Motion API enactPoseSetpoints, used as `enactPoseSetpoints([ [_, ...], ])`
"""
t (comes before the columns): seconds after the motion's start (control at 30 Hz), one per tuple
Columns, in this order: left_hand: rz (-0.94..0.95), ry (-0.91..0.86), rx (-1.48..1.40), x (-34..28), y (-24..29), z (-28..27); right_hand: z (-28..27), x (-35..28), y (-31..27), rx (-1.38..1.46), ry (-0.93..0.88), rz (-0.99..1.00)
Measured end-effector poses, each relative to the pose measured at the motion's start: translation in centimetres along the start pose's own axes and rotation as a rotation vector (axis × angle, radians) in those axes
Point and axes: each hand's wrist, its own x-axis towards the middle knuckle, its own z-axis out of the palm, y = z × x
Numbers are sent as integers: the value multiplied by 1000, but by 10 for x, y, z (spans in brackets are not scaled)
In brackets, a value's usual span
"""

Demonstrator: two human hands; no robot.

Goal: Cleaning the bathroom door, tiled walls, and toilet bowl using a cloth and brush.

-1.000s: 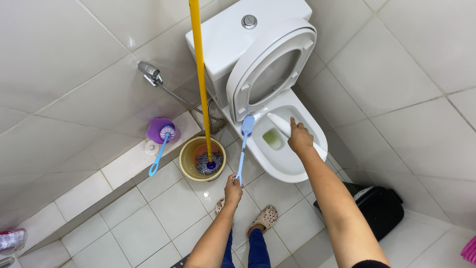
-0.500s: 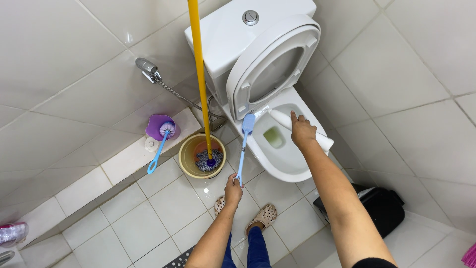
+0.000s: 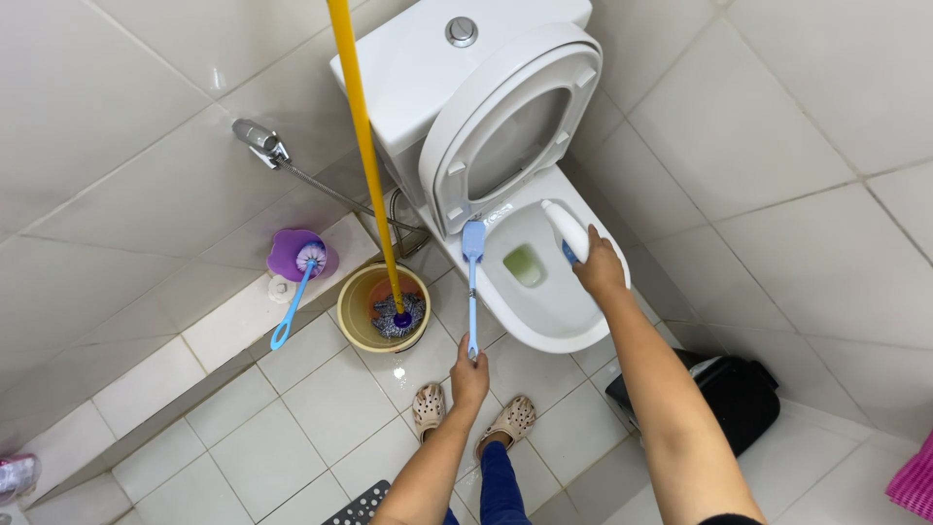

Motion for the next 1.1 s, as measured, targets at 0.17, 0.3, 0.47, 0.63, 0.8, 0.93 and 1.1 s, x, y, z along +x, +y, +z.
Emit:
enactPoseSetpoints([
  [0.17,64,-22,72,-10,1,-3,-5,-44,11,220,103,23],
  [0.3,311,80,352,36,-22,-10,4,-69,25,336,143,43],
  [0.47,444,37,548,91,71,0,-6,-90,26,437,138,135],
  [0.63,406,-76,664,94,141,7,6,-90,44,637,206,176],
  [0.8,279,-49,845,82,68,-35,14,-88,59,769,393,146],
  [0.93,323,71,936,73,-11,-55,15,-99,65,809,347,224],
  [1.1,380,-28,1018,87,73,-12,35,-100,69,850,284,249],
])
